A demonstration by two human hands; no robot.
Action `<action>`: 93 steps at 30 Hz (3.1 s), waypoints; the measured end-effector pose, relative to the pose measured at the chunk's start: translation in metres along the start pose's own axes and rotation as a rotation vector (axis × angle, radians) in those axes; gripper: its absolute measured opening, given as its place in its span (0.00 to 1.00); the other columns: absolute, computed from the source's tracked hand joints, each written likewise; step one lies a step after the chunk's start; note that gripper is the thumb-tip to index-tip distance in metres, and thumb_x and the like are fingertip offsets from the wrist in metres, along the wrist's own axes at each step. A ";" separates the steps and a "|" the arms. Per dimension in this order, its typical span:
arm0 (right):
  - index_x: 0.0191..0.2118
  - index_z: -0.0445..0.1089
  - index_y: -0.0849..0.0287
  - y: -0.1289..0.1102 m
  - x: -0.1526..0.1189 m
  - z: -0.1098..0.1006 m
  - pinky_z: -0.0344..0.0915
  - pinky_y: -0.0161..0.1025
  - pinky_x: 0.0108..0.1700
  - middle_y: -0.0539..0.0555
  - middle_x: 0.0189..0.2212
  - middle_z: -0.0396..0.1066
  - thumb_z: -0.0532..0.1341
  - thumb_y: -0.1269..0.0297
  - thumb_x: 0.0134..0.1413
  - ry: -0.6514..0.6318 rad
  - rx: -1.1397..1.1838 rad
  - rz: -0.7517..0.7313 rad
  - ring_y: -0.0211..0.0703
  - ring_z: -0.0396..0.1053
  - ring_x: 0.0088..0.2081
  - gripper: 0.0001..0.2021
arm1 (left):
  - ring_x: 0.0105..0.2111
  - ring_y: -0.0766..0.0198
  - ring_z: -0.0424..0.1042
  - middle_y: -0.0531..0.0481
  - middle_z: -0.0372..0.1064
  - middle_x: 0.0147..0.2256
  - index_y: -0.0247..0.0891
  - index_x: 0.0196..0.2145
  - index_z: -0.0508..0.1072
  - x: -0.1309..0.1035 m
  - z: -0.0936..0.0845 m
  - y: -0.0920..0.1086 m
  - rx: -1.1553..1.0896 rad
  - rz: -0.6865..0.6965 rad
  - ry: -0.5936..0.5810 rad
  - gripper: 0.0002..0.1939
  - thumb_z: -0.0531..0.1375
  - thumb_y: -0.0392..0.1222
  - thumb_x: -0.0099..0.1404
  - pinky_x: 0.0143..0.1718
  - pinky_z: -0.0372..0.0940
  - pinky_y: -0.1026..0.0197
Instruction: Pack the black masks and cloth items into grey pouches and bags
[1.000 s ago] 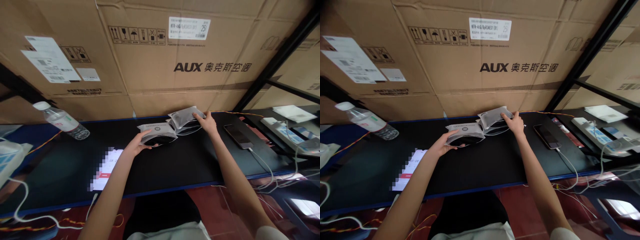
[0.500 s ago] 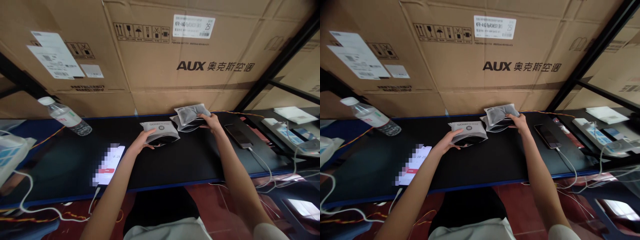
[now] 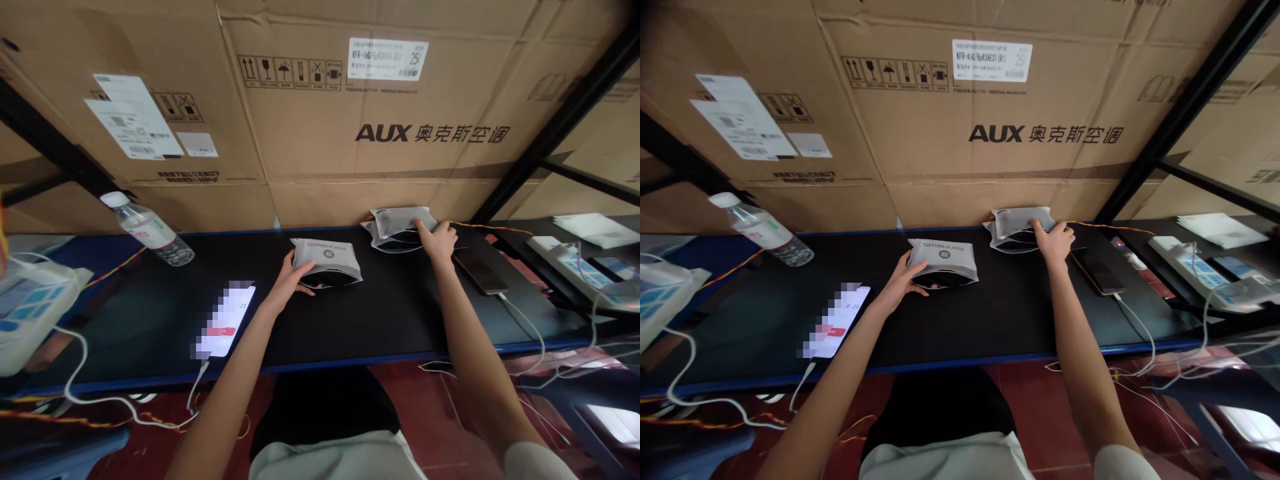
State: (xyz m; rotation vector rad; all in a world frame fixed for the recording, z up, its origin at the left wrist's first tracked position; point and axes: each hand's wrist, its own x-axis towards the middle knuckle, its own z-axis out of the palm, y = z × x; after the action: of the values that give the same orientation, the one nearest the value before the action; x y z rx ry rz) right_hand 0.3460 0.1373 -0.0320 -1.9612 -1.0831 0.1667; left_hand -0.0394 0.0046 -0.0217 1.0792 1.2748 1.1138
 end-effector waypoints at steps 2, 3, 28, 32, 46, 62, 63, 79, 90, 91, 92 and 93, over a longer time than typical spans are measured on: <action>0.54 0.66 0.67 -0.003 -0.003 0.000 0.54 0.65 0.64 0.78 0.59 0.63 0.62 0.31 0.51 0.002 -0.015 -0.016 0.75 0.59 0.63 0.41 | 0.41 0.53 0.77 0.34 0.64 0.62 0.48 0.75 0.39 -0.003 0.000 -0.005 0.107 0.107 0.075 0.57 0.70 0.53 0.61 0.26 0.73 0.61; 0.55 0.66 0.67 -0.004 -0.005 0.000 0.54 0.65 0.64 0.78 0.59 0.63 0.61 0.31 0.52 -0.003 -0.017 -0.019 0.75 0.59 0.63 0.41 | 0.42 0.54 0.76 0.35 0.65 0.61 0.49 0.76 0.37 -0.004 -0.002 -0.008 0.169 0.155 0.100 0.58 0.70 0.52 0.61 0.26 0.72 0.63; 0.69 0.63 0.45 -0.045 -0.149 0.021 0.74 0.54 0.51 0.62 0.65 0.60 0.64 0.38 0.59 -0.648 -0.019 -1.003 0.62 0.73 0.53 0.36 | 0.25 0.64 0.67 0.57 0.70 0.29 0.47 0.51 0.73 -0.019 -0.002 -0.028 0.530 0.338 0.319 0.21 0.66 0.45 0.60 0.33 0.61 0.63; 0.56 0.73 0.49 -0.044 -0.142 0.035 0.74 0.47 0.44 0.58 0.56 0.67 0.67 0.47 0.60 -0.618 0.112 -0.859 0.49 0.75 0.42 0.22 | 0.25 0.64 0.70 0.59 0.71 0.25 0.45 0.41 0.71 0.007 0.003 -0.020 0.571 0.332 0.345 0.13 0.67 0.44 0.58 0.33 0.60 0.64; 0.50 0.67 0.54 -0.050 -0.128 0.043 0.69 0.43 0.39 0.55 0.43 0.72 0.69 0.56 0.54 -0.490 0.146 -0.630 0.46 0.71 0.33 0.20 | 0.28 0.65 0.71 0.54 0.72 0.31 0.42 0.36 0.69 0.029 0.001 -0.026 0.392 0.358 0.344 0.10 0.65 0.43 0.57 0.34 0.65 0.63; 0.32 0.61 0.52 -0.044 -0.135 0.049 0.57 0.38 0.30 0.46 0.24 0.67 0.67 0.51 0.54 -0.661 0.477 -0.492 0.40 0.62 0.25 0.16 | 0.17 0.66 0.69 0.56 0.68 0.18 0.41 0.21 0.62 0.031 0.006 -0.024 0.408 0.273 0.443 0.18 0.69 0.45 0.57 0.21 0.60 0.66; 0.31 0.61 0.53 -0.044 -0.136 0.050 0.57 0.38 0.30 0.47 0.24 0.67 0.67 0.51 0.53 -0.653 0.482 -0.477 0.40 0.62 0.25 0.16 | 0.17 0.66 0.69 0.55 0.69 0.19 0.41 0.20 0.62 0.032 0.007 -0.024 0.359 0.251 0.443 0.19 0.69 0.45 0.56 0.19 0.60 0.66; 0.36 0.66 0.53 -0.056 -0.143 0.025 0.57 0.39 0.31 0.41 0.15 0.57 0.62 0.59 0.56 -0.521 0.289 -0.548 0.39 0.58 0.20 0.06 | 0.20 0.66 0.71 0.58 0.69 0.25 0.42 0.39 0.67 0.033 0.000 -0.026 0.146 0.248 0.271 0.15 0.67 0.43 0.56 0.18 0.62 0.67; 0.59 0.68 0.55 -0.094 -0.157 0.045 0.60 0.53 0.61 0.61 0.58 0.71 0.63 0.40 0.62 -0.431 0.096 -1.021 0.57 0.65 0.61 0.29 | 0.24 0.65 0.70 0.52 0.77 0.28 0.41 0.38 0.69 0.031 0.002 -0.027 0.238 0.306 0.104 0.13 0.68 0.47 0.60 0.27 0.65 0.63; 0.58 0.68 0.56 -0.095 -0.157 0.049 0.60 0.53 0.60 0.61 0.57 0.72 0.64 0.39 0.61 -0.443 0.070 -1.020 0.58 0.66 0.59 0.30 | 0.24 0.65 0.70 0.52 0.78 0.28 0.41 0.38 0.69 0.031 0.002 -0.027 0.216 0.291 0.100 0.13 0.68 0.46 0.60 0.27 0.65 0.63; 0.57 0.69 0.56 -0.096 -0.157 0.053 0.60 0.54 0.59 0.61 0.56 0.73 0.65 0.38 0.59 -0.441 0.039 -1.023 0.59 0.67 0.58 0.30 | 0.23 0.65 0.70 0.52 0.78 0.28 0.41 0.38 0.69 0.031 0.002 -0.027 0.200 0.281 0.099 0.13 0.67 0.46 0.59 0.27 0.65 0.63; 0.56 0.70 0.56 -0.097 -0.157 0.057 0.59 0.54 0.58 0.62 0.54 0.73 0.65 0.37 0.58 -0.429 0.005 -1.027 0.60 0.68 0.56 0.31 | 0.23 0.65 0.70 0.52 0.78 0.28 0.41 0.38 0.69 0.032 0.001 -0.027 0.190 0.275 0.103 0.12 0.67 0.45 0.59 0.26 0.64 0.64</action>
State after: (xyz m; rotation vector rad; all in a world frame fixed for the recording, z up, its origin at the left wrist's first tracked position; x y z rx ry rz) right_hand 0.1615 0.0800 -0.0380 -1.1648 -2.2166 0.0191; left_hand -0.0381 0.0322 -0.0528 1.3860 1.3629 1.2854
